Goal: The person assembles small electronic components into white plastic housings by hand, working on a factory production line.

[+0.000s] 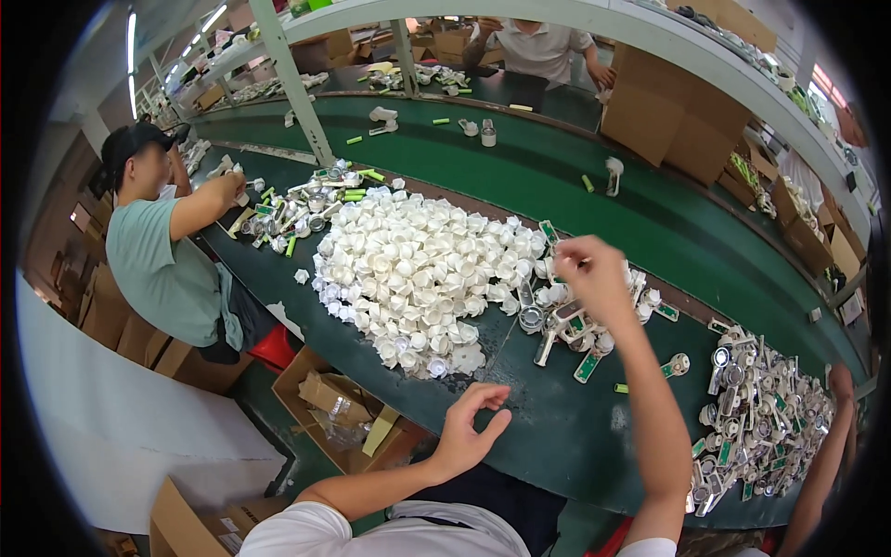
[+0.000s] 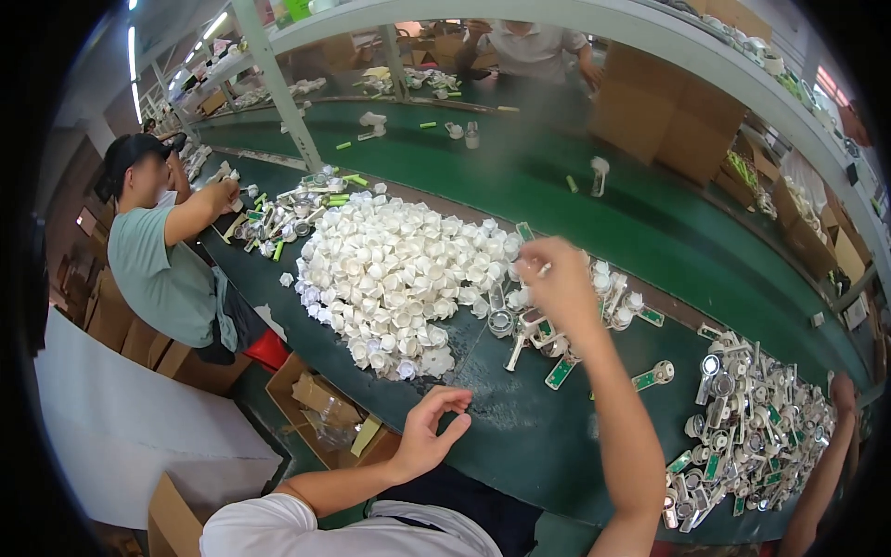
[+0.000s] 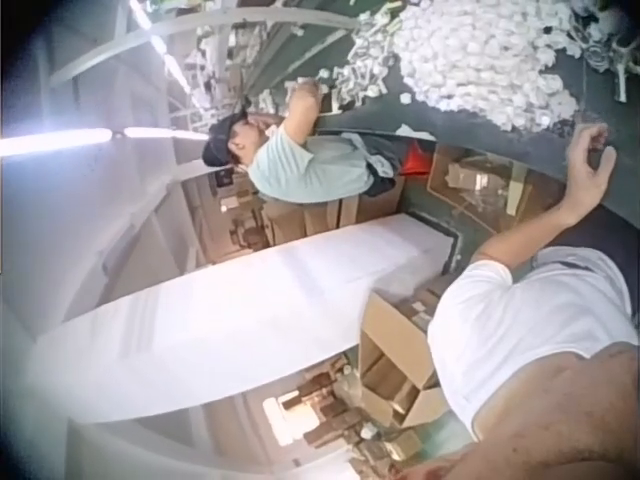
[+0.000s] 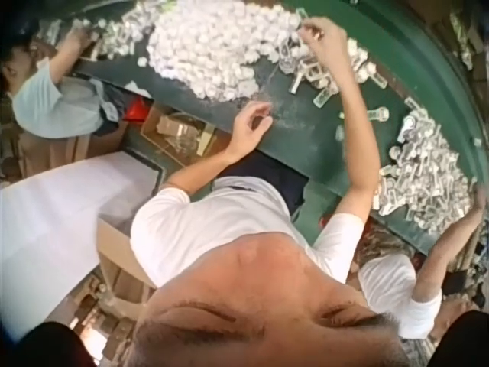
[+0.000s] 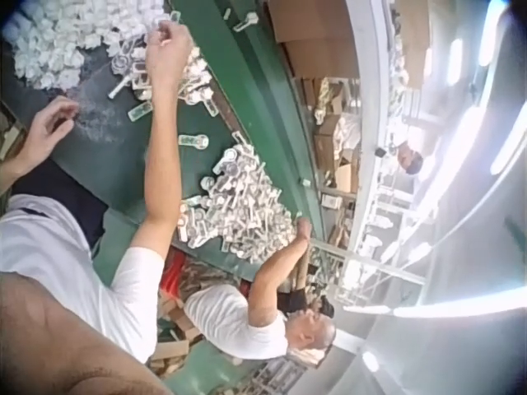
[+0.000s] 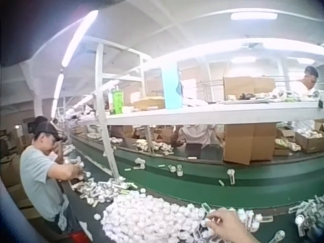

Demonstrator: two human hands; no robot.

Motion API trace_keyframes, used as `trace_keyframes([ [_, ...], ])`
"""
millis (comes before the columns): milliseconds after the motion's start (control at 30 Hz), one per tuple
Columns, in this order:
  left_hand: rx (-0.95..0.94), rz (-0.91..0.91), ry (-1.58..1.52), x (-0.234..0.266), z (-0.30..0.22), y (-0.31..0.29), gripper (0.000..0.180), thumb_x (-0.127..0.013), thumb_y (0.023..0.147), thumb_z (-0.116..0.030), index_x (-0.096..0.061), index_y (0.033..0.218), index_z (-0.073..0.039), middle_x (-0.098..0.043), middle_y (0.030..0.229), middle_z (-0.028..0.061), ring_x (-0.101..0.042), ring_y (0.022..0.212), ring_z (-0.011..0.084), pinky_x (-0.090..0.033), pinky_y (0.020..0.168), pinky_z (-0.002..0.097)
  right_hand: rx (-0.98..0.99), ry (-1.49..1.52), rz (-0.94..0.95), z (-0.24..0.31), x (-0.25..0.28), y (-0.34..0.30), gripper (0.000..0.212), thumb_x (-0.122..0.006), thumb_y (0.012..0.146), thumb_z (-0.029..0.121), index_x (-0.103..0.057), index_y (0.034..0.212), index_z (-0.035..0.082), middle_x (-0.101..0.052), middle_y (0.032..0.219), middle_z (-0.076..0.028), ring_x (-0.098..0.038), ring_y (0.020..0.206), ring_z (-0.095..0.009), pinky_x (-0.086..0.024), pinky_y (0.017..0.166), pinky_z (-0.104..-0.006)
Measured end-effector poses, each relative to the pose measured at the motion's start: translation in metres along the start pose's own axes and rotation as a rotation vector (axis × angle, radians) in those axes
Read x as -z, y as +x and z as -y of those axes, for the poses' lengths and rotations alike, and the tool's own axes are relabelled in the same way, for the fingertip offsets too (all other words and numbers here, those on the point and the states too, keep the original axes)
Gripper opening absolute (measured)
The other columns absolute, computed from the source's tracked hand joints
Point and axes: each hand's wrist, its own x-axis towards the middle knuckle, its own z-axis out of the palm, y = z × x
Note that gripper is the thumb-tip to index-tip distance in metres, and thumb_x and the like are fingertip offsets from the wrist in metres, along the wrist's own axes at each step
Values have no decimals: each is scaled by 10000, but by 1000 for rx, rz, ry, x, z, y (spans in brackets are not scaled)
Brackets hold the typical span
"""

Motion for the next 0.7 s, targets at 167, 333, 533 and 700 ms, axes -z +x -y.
trace_keyframes([
  [167, 27, 74, -33, -2, 4, -4, 244, -648, 892, -3, -616, 1131, 39, -601, 1065, 102, -606, 910, 144, -497, 835, 262, 327, -696, 247, -3, -63, 0, 245, -774, 690, 123, -718, 909, 28, -654, 946, -183, -604, 972, -310, -512, 841, -409],
  [333, 55, 103, -69, -6, 1, -4, 234, -634, 902, 19, -616, 1134, 42, -590, 1069, 98, -601, 923, 136, -490, 846, 257, 246, -724, 270, -5, -77, 6, 120, -669, 712, 35, -718, 821, 34, -672, 898, -169, -624, 940, -324, -523, 835, -393],
  [533, 101, 64, -95, 3, -5, 9, 200, -613, 915, 36, -625, 1115, 35, -586, 1059, 74, -588, 954, 129, -475, 845, 243, 235, -585, 190, 15, -50, -14, 76, -653, 741, 51, -671, 761, -20, -659, 816, -204, -662, 821, -366, -549, 741, -434],
  [700, 55, 54, -125, 1, -12, 40, 191, -605, 926, 24, -619, 1116, 34, -601, 1063, 69, -600, 954, 128, -485, 839, 247, -84, -130, 358, 55, 30, -90, 189, -596, 913, 140, -637, 850, -33, -652, 738, -207, -660, 689, -336, -512, 643, -409],
])
